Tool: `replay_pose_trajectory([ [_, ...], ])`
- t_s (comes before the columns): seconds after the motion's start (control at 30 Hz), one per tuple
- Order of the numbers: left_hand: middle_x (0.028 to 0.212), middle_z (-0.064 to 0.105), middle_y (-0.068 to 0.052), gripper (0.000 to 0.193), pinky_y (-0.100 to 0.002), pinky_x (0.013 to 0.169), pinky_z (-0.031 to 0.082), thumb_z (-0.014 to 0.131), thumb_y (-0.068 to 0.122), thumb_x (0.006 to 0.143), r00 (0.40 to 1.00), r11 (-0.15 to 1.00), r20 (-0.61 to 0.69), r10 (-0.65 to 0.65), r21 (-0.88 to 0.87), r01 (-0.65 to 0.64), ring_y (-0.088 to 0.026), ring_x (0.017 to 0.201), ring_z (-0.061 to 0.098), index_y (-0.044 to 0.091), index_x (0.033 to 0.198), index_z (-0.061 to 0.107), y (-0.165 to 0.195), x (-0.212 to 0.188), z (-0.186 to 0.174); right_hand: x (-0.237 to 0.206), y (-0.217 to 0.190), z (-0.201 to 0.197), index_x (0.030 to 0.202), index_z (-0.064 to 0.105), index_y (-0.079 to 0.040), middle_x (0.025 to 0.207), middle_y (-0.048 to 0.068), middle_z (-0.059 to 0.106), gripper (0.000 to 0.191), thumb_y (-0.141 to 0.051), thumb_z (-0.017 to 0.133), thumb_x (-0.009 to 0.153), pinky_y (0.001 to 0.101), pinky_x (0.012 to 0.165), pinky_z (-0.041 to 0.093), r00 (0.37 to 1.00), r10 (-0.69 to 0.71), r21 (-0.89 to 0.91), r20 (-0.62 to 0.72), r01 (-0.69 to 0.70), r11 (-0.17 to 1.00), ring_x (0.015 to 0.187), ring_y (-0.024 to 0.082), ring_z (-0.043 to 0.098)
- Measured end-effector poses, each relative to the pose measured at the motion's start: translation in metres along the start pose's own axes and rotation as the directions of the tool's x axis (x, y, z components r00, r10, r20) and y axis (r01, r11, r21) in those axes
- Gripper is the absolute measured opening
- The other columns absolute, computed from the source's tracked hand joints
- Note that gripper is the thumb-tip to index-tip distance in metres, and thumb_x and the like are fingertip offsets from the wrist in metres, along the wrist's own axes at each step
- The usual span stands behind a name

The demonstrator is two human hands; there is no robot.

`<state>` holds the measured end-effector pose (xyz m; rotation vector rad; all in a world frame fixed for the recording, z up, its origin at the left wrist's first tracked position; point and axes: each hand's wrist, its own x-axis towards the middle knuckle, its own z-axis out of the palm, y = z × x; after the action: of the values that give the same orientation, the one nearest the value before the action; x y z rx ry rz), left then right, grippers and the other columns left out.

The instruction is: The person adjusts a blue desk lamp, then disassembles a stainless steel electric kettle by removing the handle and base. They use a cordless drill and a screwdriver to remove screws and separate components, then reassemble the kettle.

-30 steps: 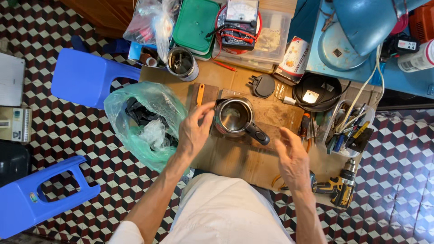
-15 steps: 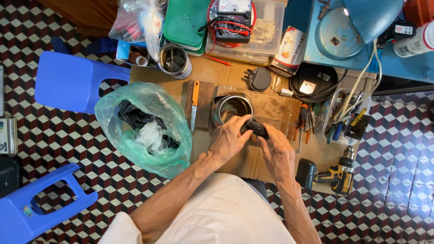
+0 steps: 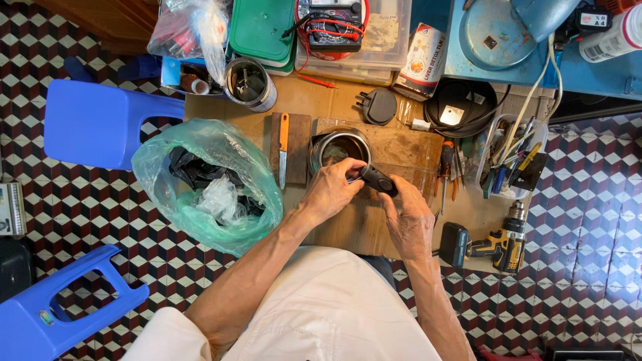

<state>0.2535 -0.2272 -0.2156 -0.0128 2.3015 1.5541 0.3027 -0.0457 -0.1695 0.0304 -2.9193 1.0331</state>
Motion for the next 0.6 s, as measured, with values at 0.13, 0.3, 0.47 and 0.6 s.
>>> replay_pose_trajectory([
  [0.13,0.096,0.078,-0.012,0.032,-0.034,0.072,0.059,0.074,0.015,0.085,0.996,0.998,-0.050,0.070,-0.009,-0.070,-0.019,0.078,0.074,0.007,0.115,0.071,-0.006,0.004,0.001,-0.003,0.000,0.004,0.129,0.064,-0.004,0.121,0.016,0.070,0.041,-0.013,0.076,0.090,0.0402,0.094,0.054,1.000,0.003,-0.008,-0.012,-0.003,1.000,0.111,0.032,0.069],
  [0.3,0.096,0.078,-0.008,0.030,-0.033,0.062,0.058,0.070,0.015,0.085,0.998,0.995,0.027,-0.058,-0.079,0.060,-0.018,0.066,0.073,0.006,0.114,0.070,-0.002,0.000,-0.002,-0.009,0.003,0.007,0.130,0.064,-0.005,0.122,0.016,0.070,0.040,-0.012,0.075,0.092,0.0396,0.094,0.054,1.000,0.019,0.024,-0.014,-0.019,1.000,0.111,0.031,0.069],
  [0.47,0.094,0.078,-0.009,0.034,-0.033,0.062,0.059,0.071,0.017,0.085,1.000,0.999,0.012,-0.010,-0.040,0.011,-0.019,0.067,0.074,0.007,0.117,0.070,0.002,-0.003,-0.006,-0.013,0.017,0.013,0.133,0.060,-0.006,0.123,0.019,0.069,0.046,-0.009,0.073,0.089,0.0416,0.092,0.054,0.998,0.047,0.007,0.038,-0.047,0.999,0.111,0.035,0.068],
  [0.6,0.091,0.078,-0.012,0.035,-0.035,0.067,0.059,0.073,0.019,0.086,0.994,0.992,0.003,0.107,0.071,-0.107,-0.022,0.074,0.075,0.008,0.119,0.072,0.002,-0.004,-0.010,-0.010,0.029,0.022,0.132,0.059,-0.008,0.119,0.018,0.071,0.042,-0.009,0.071,0.091,0.0419,0.091,0.054,0.987,0.127,0.079,0.096,-0.135,0.988,0.111,0.035,0.069],
])
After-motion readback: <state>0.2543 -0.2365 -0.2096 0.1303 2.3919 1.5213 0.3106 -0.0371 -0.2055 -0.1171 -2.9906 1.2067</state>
